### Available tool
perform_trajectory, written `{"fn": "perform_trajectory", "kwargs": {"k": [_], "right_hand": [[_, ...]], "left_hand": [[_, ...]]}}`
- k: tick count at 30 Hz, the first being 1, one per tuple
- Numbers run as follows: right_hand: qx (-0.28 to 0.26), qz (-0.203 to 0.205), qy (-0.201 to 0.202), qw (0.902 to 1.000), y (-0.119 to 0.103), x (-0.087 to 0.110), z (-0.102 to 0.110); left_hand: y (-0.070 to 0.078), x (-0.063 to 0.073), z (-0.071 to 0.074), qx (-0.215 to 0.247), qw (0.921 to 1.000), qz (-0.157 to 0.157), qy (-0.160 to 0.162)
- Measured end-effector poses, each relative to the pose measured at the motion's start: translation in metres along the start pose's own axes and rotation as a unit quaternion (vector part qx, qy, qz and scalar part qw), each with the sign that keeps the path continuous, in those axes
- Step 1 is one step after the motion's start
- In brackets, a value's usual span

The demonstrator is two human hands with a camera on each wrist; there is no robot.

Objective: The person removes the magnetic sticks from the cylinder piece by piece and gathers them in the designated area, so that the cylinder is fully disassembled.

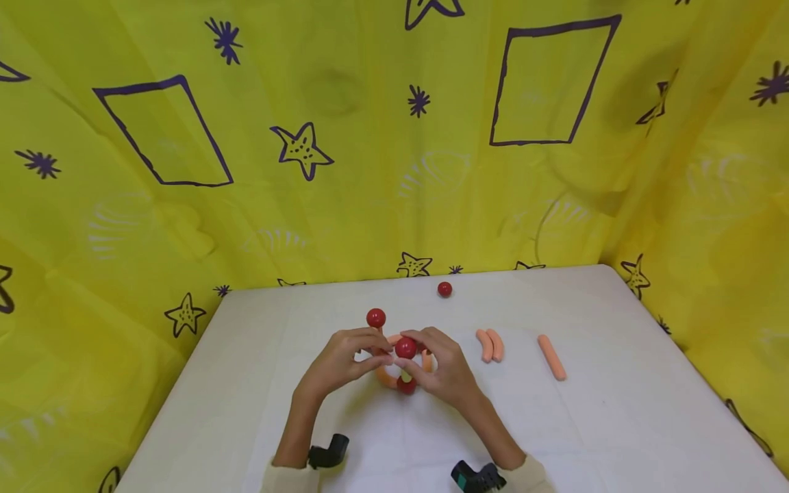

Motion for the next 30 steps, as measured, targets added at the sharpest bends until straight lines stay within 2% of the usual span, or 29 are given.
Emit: {"fn": "perform_trajectory", "kwargs": {"k": [6,21,30], "right_hand": [[-0.01,-0.001,0.0,0.9999,-0.001,-0.0013,-0.0006],[-0.007,-0.007,-0.02,0.9998,-0.0058,-0.0029,-0.0048],[-0.001,-0.024,-0.033,0.9992,-0.0096,-0.0028,-0.0028]], "left_hand": [[-0.0013,0.0002,0.0004,-0.015,0.9998,0.012,0.007],[-0.0037,0.0019,0.0002,-0.04,0.999,0.012,0.013],[-0.007,0.0027,-0.0009,-0.03,0.9986,0.043,0.0]]}}
Point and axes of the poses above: each hand's wrist, its own x-axis away from the middle knuckle, its own z-axis out of the back of the hand, y = z × x, the point moved 2 cm from there along -x, towards the middle knuckle, and after that the axes turned 8 degrees about x, right-handed, at the moved point
